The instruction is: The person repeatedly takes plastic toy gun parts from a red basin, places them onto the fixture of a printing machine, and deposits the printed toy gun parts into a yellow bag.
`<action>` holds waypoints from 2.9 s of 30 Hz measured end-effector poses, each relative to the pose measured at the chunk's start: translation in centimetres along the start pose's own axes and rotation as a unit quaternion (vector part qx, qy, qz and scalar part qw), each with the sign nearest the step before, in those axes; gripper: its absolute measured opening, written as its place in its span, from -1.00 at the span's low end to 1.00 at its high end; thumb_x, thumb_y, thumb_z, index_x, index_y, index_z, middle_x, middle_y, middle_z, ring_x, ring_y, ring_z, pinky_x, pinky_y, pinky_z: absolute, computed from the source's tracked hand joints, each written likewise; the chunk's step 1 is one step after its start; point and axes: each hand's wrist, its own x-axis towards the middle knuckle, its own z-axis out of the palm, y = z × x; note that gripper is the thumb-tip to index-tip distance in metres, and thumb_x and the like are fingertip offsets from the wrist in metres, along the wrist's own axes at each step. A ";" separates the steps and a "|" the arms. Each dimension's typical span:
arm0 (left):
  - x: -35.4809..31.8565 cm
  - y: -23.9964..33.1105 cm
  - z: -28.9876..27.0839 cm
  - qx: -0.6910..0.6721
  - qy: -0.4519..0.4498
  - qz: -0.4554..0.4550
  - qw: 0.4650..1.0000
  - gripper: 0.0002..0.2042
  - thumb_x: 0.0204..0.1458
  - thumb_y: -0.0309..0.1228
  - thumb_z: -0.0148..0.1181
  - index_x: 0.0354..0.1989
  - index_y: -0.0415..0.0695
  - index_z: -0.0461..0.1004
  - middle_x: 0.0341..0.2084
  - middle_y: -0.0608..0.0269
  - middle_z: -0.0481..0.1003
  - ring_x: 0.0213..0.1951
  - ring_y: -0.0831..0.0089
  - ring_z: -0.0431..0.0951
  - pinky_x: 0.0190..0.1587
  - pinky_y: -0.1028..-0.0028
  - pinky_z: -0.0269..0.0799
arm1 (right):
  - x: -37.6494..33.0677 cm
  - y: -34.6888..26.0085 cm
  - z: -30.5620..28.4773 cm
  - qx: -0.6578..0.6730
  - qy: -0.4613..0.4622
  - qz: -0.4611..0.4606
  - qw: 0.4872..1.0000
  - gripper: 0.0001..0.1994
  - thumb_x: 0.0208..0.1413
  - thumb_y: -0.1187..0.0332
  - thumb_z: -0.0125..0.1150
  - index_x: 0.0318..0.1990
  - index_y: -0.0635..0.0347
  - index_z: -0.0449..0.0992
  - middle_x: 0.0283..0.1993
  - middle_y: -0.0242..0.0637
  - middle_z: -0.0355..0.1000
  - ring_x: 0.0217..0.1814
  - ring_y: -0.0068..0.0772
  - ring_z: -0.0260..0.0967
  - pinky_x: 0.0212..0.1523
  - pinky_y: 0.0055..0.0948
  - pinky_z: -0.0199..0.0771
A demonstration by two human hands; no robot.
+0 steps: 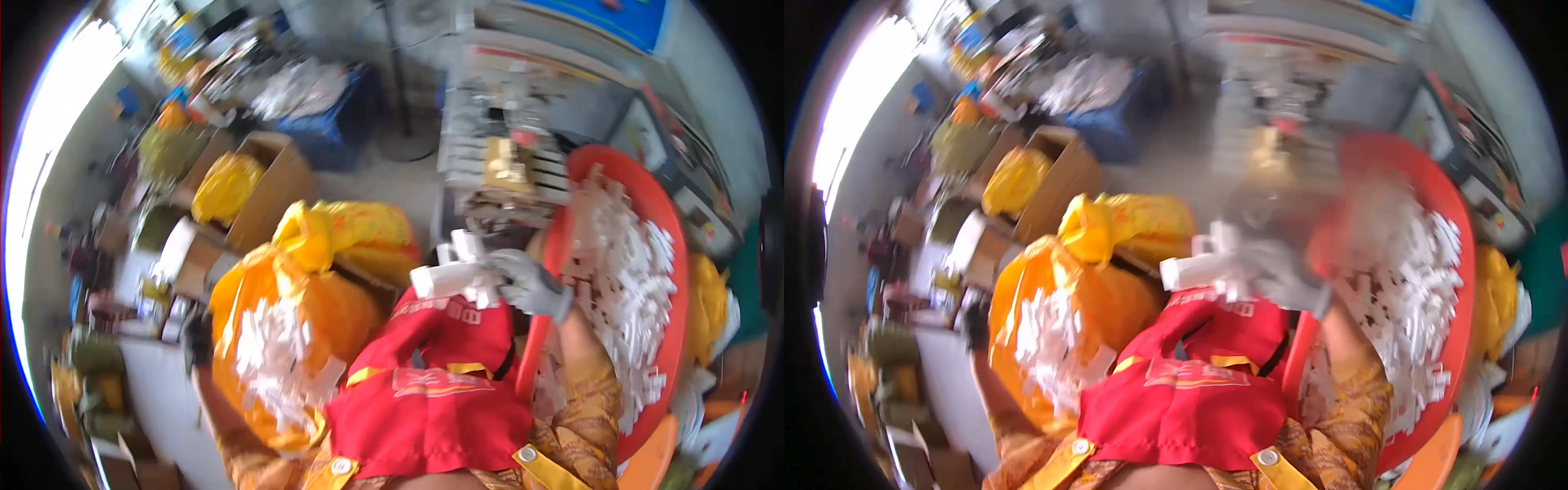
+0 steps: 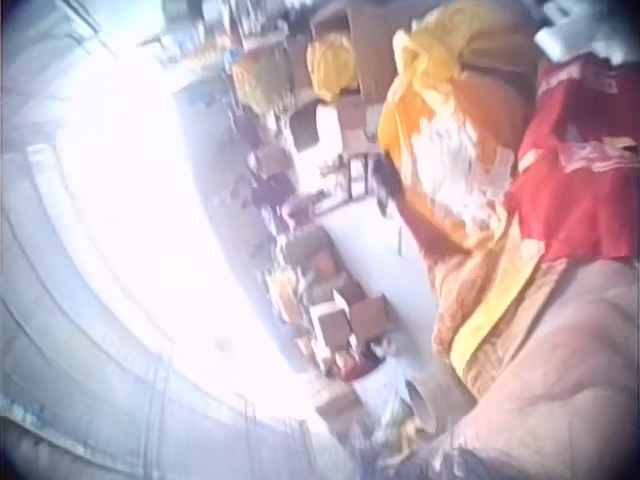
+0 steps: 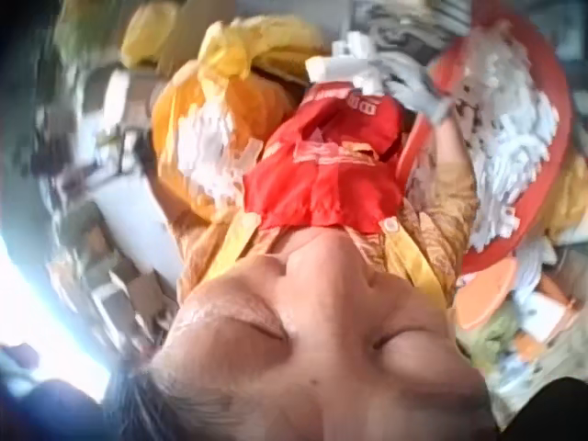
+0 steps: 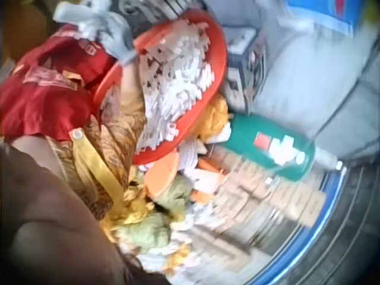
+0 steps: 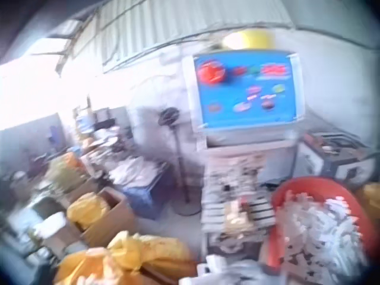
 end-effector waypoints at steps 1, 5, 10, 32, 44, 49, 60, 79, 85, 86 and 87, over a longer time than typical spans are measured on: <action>1.2 -0.7 1.0 0.057 -0.026 0.028 0.998 -0.78 0.04 -0.28 -0.03 -0.34 -0.18 0.45 -0.46 -0.01 0.45 -0.37 0.01 0.42 -0.31 0.22 0.32 | -0.7 0.1 0.1 0.065 -0.018 0.051 0.996 -0.56 -0.08 0.64 0.03 0.05 0.29 0.32 0.08 -0.18 0.29 0.13 -0.32 0.24 0.03 -0.40 0.32; 4.2 5.6 2.4 -0.020 -0.006 0.061 0.998 -0.74 -0.08 -0.21 0.13 -0.30 -0.12 0.50 -0.33 0.02 0.49 -0.22 0.09 0.47 -0.14 0.28 0.37 | -4.5 1.8 1.2 0.034 0.014 0.161 0.986 -0.53 -0.05 0.68 -0.05 0.10 0.30 0.24 0.08 -0.24 0.29 0.13 -0.39 0.23 0.06 -0.45 0.31; 4.5 0.3 6.3 0.149 -0.127 -0.076 0.978 -0.38 -0.22 -0.04 0.19 0.05 -0.09 0.31 0.02 0.02 0.32 0.10 0.12 0.27 0.12 0.29 0.19 | -4.7 0.1 4.8 0.208 0.044 0.244 0.946 -0.58 0.01 0.61 0.05 0.09 0.31 0.26 0.09 -0.25 0.26 0.11 -0.41 0.23 0.09 -0.46 0.26; -18.8 11.9 10.3 0.074 -0.020 0.090 0.993 -0.51 -0.09 -0.19 0.04 0.12 0.19 0.27 0.20 0.22 0.10 0.26 0.15 -0.01 0.26 0.00 -0.24 | 20.4 1.6 36.1 0.383 -0.057 0.042 0.921 -0.47 0.09 0.38 0.10 0.21 0.13 0.11 0.09 -0.38 0.23 0.14 -0.47 0.16 0.14 -0.51 0.16; -10.4 12.6 8.7 0.015 0.051 0.083 0.995 -0.35 -0.22 -0.19 0.25 0.10 -0.15 0.23 -0.06 -0.02 0.36 -0.04 0.02 0.33 0.04 0.11 0.17 | 17.5 -6.4 23.2 0.668 -0.092 0.118 0.729 -0.59 0.09 0.26 0.12 0.08 0.20 0.31 -0.09 -0.41 0.37 -0.14 -0.63 0.34 -0.11 -0.55 0.37; -4.9 15.7 14.5 -0.047 -0.103 -0.046 0.993 -0.33 -0.20 -0.33 0.22 0.16 -0.19 0.15 -0.04 -0.09 0.36 -0.04 0.05 0.38 0.00 0.25 0.27 | 8.9 -3.8 9.8 0.532 0.017 0.088 0.842 -0.28 -0.07 0.02 0.25 0.16 0.27 0.16 0.07 -0.19 0.29 0.06 -0.38 0.28 0.04 -0.33 0.34; -1.0 24.1 9.4 -0.215 0.037 0.196 0.956 -0.49 -0.17 -0.63 0.13 0.07 -0.15 0.32 -0.22 0.12 0.42 -0.31 0.33 0.47 -0.25 0.41 0.38 | 4.0 7.8 -10.1 -0.277 0.177 0.106 0.938 -0.56 -0.05 0.46 0.05 0.07 0.18 0.35 0.12 -0.12 0.27 0.18 -0.16 0.18 0.18 -0.38 0.12; 15.3 12.9 15.3 -0.273 -0.025 -0.027 0.961 -0.52 0.08 -0.23 0.07 0.12 -0.26 0.24 0.03 0.03 0.33 0.01 0.29 0.34 0.08 0.42 0.23 | -18.7 1.2 -0.8 -0.261 0.310 0.289 0.867 -0.65 -0.14 0.42 0.11 -0.09 0.09 0.45 -0.02 -0.16 0.33 0.05 -0.12 0.26 0.03 -0.19 0.27; 20.0 13.9 16.6 -0.207 -0.009 0.058 0.977 -0.65 0.10 -0.27 0.02 -0.09 -0.32 0.41 -0.18 0.11 0.48 -0.13 0.35 0.45 0.02 0.43 0.28 | -39.2 4.1 -2.8 -0.343 0.285 0.533 0.719 -0.72 0.06 0.35 -0.04 -0.07 0.09 0.45 -0.13 -0.20 0.42 -0.13 -0.18 0.37 -0.13 -0.36 0.39; 19.5 15.8 16.0 -0.209 -0.023 0.117 0.971 -0.65 0.09 -0.28 0.04 -0.08 -0.34 0.40 -0.18 0.09 0.48 -0.15 0.35 0.44 0.00 0.43 0.30 | -39.2 4.6 -3.0 -0.228 0.304 0.539 0.752 -0.71 0.07 0.36 -0.05 -0.05 0.10 0.44 -0.14 -0.19 0.42 -0.14 -0.22 0.38 -0.16 -0.40 0.40; 19.1 17.1 15.2 -0.210 -0.032 0.171 0.962 -0.63 0.08 -0.30 0.07 -0.07 -0.36 0.38 -0.18 0.08 0.48 -0.17 0.35 0.44 -0.03 0.43 0.32 | -39.1 5.1 -3.2 -0.112 0.323 0.543 0.767 -0.71 0.08 0.37 -0.06 -0.04 0.11 0.43 -0.15 -0.17 0.42 -0.15 -0.26 0.39 -0.18 -0.44 0.41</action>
